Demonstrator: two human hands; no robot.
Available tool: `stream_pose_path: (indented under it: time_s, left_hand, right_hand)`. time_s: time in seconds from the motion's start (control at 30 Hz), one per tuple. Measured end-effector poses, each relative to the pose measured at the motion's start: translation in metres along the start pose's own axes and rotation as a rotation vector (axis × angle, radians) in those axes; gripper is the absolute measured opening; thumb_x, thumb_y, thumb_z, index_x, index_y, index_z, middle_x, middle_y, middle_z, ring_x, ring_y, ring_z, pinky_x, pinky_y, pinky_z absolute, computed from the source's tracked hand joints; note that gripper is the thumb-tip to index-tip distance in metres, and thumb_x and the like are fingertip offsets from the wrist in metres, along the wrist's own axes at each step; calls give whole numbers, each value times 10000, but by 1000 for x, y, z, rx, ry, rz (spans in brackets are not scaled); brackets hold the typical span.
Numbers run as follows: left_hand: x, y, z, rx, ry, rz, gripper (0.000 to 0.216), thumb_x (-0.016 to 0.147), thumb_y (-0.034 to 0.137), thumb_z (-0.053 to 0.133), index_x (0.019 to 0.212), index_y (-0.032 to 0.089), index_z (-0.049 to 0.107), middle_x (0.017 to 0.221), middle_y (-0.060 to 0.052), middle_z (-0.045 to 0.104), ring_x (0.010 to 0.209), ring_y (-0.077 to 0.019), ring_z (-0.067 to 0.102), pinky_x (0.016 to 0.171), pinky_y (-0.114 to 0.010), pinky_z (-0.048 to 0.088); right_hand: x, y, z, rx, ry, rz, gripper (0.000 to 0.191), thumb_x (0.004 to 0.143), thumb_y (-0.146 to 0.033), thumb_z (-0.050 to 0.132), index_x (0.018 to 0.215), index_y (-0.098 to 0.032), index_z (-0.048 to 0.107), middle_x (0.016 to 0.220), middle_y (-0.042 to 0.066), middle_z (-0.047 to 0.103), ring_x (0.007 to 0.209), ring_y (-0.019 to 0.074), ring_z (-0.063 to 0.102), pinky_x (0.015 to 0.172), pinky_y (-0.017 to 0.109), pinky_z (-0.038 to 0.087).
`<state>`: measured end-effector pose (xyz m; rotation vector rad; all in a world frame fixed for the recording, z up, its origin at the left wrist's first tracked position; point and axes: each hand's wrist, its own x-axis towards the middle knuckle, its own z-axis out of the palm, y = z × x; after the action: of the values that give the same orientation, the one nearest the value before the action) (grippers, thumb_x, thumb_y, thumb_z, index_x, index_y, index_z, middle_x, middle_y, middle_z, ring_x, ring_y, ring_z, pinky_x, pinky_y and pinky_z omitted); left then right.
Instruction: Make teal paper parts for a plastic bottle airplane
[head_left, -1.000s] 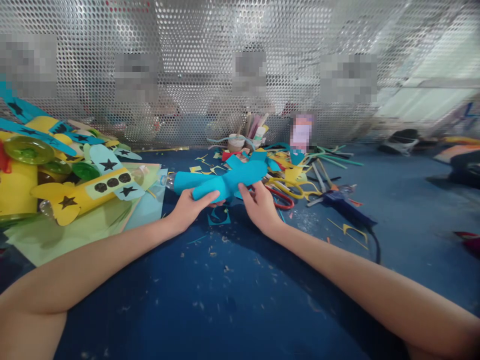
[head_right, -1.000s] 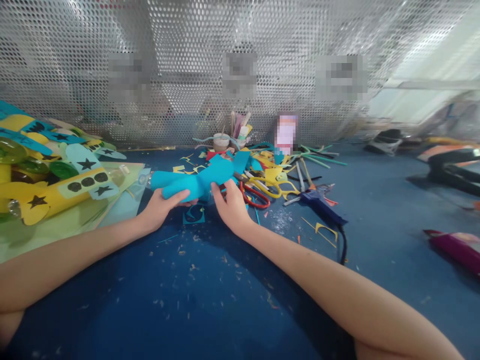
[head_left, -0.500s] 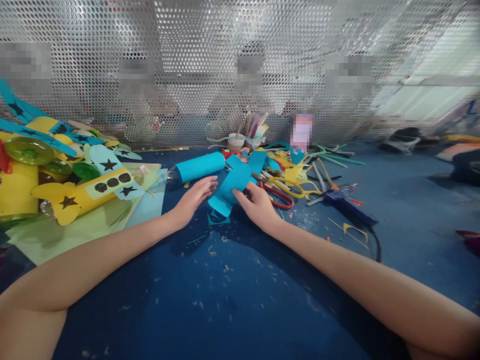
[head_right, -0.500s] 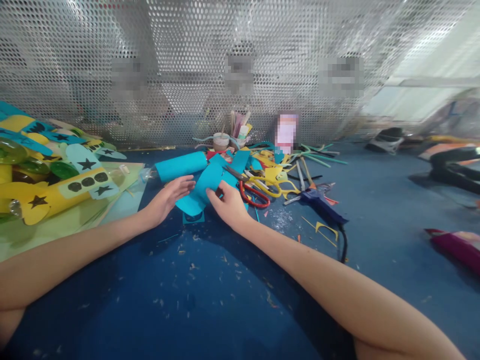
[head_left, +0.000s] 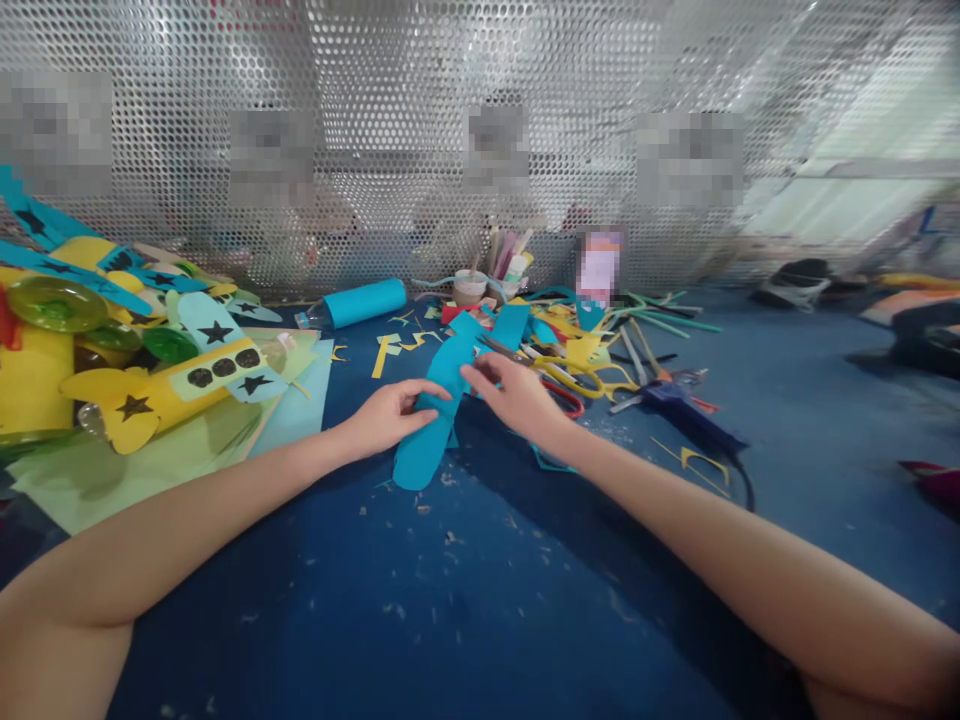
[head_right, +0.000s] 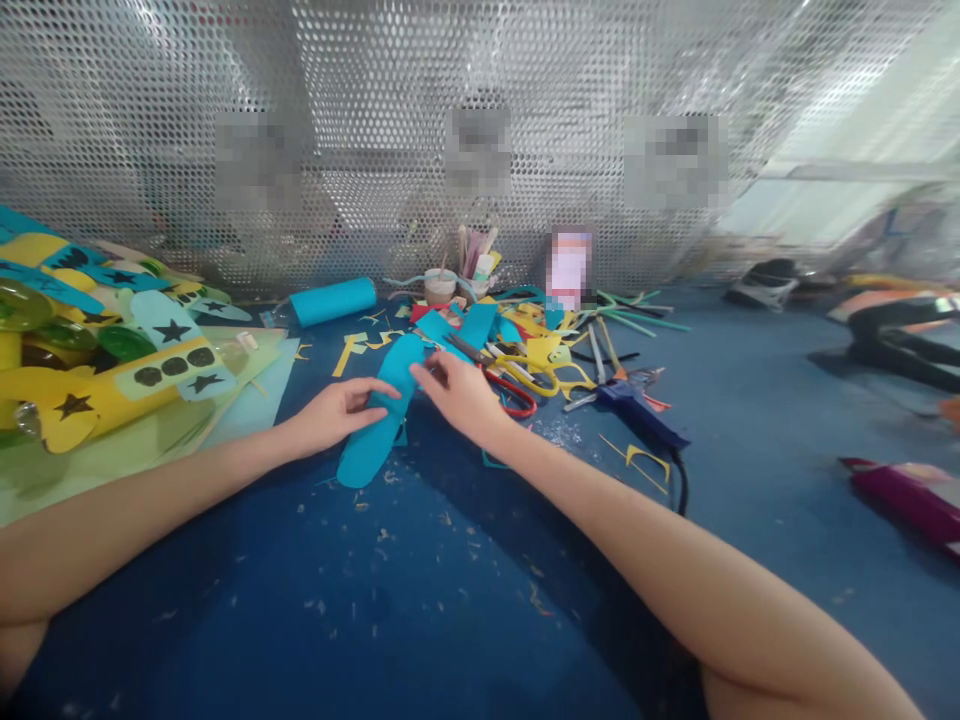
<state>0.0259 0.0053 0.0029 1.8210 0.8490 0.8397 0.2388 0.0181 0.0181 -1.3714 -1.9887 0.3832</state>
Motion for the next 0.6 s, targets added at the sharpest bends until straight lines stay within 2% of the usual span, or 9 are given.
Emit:
stream_pose_path:
  time_s: [0.07,0.1,0.17,0.23,0.3,0.37,0.47,0.6]
  left_hand:
    - [1,-1,-1,-50,63,-70,302,817,271,626,1111,210,653,858,-26,658,716,-163,584,705,-328,492]
    - [1,-1,-1,-99,100,-95,355,809,268,638,1159,212,641,896,-32,676,745,-169,600,730,-337,498]
    - [2,-2,0,-205,153,-121,452,780,240,668,1228,219,614,1002,-44,697,834,-181,629,800,-356,506]
    - [3,-2,1,-281,168,-110,532,755,201,685,1277,232,586,1119,-52,690,960,-198,637,878,-372,499]
    - [4,-2,1,-295,172,-92,572,744,176,685,1301,241,571,1171,-56,680,1039,-212,628,916,-387,493]
    - [5,-2,-1,-292,170,-82,587,739,160,679,1309,245,566,1183,-57,678,1055,-220,630,925,-402,496]
    - [8,-5,-9,-300,169,-52,619,724,137,668,1322,254,557,1192,-55,677,1052,-221,639,930,-405,499]
    - [14,-11,-26,-239,182,-24,678,704,126,655,1359,239,520,1187,-64,678,1027,-222,645,903,-391,501]
  right_hand:
    - [9,14,-15,-257,63,-21,268,913,-370,401,849,-181,580,819,114,659,774,242,613,709,370,457]
    - [13,23,-22,-416,74,-22,219,862,-348,476,843,-164,594,835,149,657,818,280,617,726,401,460]
    - [19,40,-35,-675,-11,22,214,773,-338,586,838,-139,626,827,192,660,872,357,618,724,460,462]
    - [22,53,-43,-780,-142,155,260,749,-363,608,845,-125,653,840,222,665,871,392,629,692,476,466]
    - [23,58,-47,-794,-234,259,305,742,-396,609,860,-120,669,856,233,669,850,389,644,661,454,471]
    - [24,58,-49,-776,-268,294,320,731,-421,617,856,-133,675,846,213,674,811,357,658,627,414,474]
    - [27,56,-51,-737,-278,317,292,745,-441,610,794,-159,663,777,166,677,727,311,664,576,370,468]
    - [32,53,-52,-672,-213,345,391,840,-507,518,783,-135,621,749,199,667,714,324,664,578,377,463]
